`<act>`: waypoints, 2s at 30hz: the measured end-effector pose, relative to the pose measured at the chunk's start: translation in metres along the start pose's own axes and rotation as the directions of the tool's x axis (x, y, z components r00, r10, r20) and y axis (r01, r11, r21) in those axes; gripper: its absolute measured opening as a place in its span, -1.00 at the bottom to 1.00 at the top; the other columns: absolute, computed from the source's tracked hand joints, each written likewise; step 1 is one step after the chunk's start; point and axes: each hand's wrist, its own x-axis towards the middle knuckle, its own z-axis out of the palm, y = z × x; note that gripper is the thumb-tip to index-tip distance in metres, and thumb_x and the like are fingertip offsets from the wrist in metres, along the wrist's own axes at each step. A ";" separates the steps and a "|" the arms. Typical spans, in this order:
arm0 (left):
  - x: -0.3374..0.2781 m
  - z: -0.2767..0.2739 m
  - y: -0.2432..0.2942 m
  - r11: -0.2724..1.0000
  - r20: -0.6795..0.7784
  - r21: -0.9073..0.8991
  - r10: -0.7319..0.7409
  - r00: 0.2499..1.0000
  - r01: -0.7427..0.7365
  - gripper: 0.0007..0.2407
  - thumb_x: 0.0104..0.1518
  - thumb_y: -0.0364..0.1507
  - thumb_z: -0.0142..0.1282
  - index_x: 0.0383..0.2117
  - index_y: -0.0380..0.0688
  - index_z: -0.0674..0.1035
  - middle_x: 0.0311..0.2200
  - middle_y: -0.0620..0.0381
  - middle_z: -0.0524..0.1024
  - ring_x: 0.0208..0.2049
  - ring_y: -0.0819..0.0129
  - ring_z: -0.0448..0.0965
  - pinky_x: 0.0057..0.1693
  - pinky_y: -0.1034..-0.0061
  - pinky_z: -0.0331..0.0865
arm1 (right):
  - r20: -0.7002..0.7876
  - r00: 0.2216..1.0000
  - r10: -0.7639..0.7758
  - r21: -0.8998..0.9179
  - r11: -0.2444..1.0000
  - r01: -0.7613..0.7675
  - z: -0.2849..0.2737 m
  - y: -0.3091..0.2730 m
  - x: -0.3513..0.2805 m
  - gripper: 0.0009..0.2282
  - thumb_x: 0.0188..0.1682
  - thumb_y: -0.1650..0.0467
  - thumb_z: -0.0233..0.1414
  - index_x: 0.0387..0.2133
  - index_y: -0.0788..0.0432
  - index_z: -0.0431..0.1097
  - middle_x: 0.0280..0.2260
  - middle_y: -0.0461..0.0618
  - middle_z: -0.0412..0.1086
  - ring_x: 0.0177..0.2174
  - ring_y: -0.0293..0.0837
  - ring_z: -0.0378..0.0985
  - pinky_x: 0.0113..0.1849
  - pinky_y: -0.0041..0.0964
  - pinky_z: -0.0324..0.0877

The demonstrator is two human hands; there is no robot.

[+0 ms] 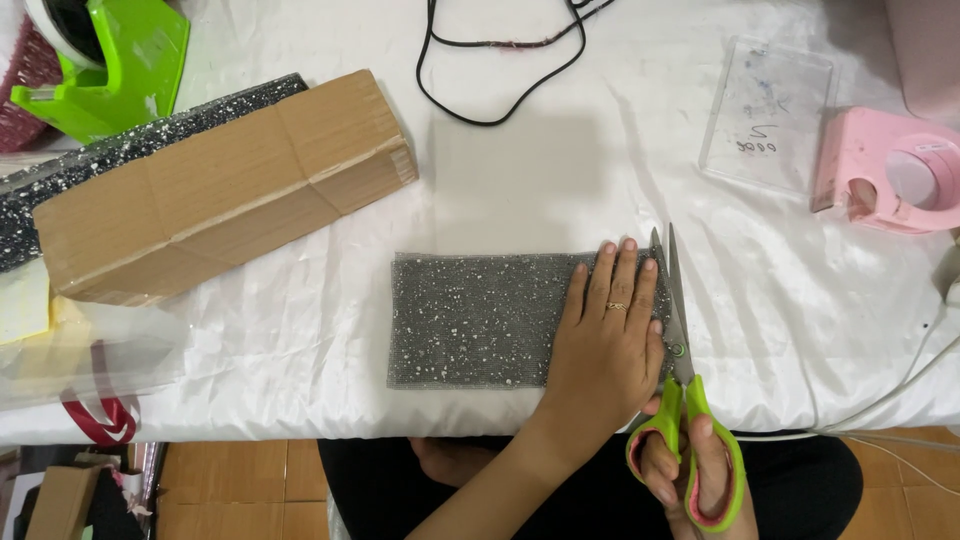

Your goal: The person cuts a piece of silver glittery mesh from a roll using green scissors. They then fold the cut piece and trim it into a smaller square. Finally, they wrap the square around a wooden skewer and secure it with tape.

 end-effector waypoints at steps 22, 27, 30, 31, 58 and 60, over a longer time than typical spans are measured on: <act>0.000 -0.001 -0.001 1.000 0.002 0.006 0.016 1.000 -0.016 -0.59 0.32 -0.44 -0.14 0.26 -0.38 0.40 0.36 -0.31 0.23 0.42 -0.18 0.17 0.45 -0.03 0.08 | -0.097 0.995 0.016 -0.226 0.973 -0.038 0.015 -0.029 0.008 -0.54 0.18 0.18 -0.15 -0.15 0.41 0.46 -0.77 -0.11 0.02 -0.82 -0.28 -0.03 -0.60 -0.37 0.07; -0.001 -0.002 -0.001 1.000 0.012 0.013 0.017 1.000 -0.017 -0.59 0.34 -0.43 -0.17 0.28 -0.37 0.38 0.36 -0.30 0.21 0.42 -0.17 0.16 0.46 -0.02 0.08 | -0.065 0.998 0.004 -0.255 0.967 -0.020 0.020 -0.034 0.006 -0.55 0.18 0.18 -0.16 -0.16 0.41 0.44 -0.77 -0.12 0.04 -0.81 -0.28 -0.01 -0.63 -0.41 0.00; -0.001 -0.003 -0.001 1.000 0.016 0.006 0.019 1.000 -0.019 -0.59 0.33 -0.43 -0.17 0.28 -0.38 0.37 0.36 -0.31 0.21 0.42 -0.18 0.15 0.46 -0.03 0.07 | -0.054 0.999 -0.007 -0.249 0.968 -0.006 0.022 -0.035 0.006 -0.56 0.19 0.20 -0.17 -0.16 0.42 0.44 -0.78 -0.11 0.04 -0.81 -0.27 -0.02 -0.66 -0.41 -0.01; -0.001 -0.003 -0.001 1.000 0.023 -0.004 0.016 1.000 -0.016 -0.59 0.33 -0.43 -0.18 0.28 -0.39 0.37 0.37 -0.31 0.20 0.43 -0.18 0.14 0.46 -0.04 0.05 | -0.037 0.999 -0.029 -0.234 0.972 0.019 0.024 -0.035 0.006 -0.58 0.21 0.23 -0.19 -0.17 0.43 0.44 -0.80 -0.11 0.03 -0.81 -0.27 -0.03 -0.67 -0.40 -0.01; 0.007 -0.016 -0.001 0.953 0.106 -0.288 -0.065 0.992 0.093 -0.56 0.34 -0.42 -0.28 0.30 -0.47 0.25 0.35 -0.43 0.17 0.45 -0.25 0.03 0.48 -0.06 -0.12 | -0.332 0.928 -0.171 -0.659 0.745 -0.098 0.041 -0.104 0.032 -0.60 -0.08 0.44 0.20 0.06 0.11 0.32 -0.53 0.25 0.39 -0.62 -0.05 0.30 -0.54 -0.21 0.33; 0.011 -0.024 -0.013 0.787 0.167 -0.568 -0.175 0.970 0.240 -0.55 0.34 -0.38 -0.31 0.33 -0.34 0.21 0.41 -0.27 0.09 0.48 -0.08 -0.06 0.49 0.06 -0.18 | -0.350 0.914 -0.206 -0.819 0.540 -0.192 0.053 -0.125 0.035 -0.65 -0.02 0.35 0.14 0.05 0.06 0.33 -0.44 0.13 0.48 -0.49 -0.05 0.41 -0.38 -0.17 0.31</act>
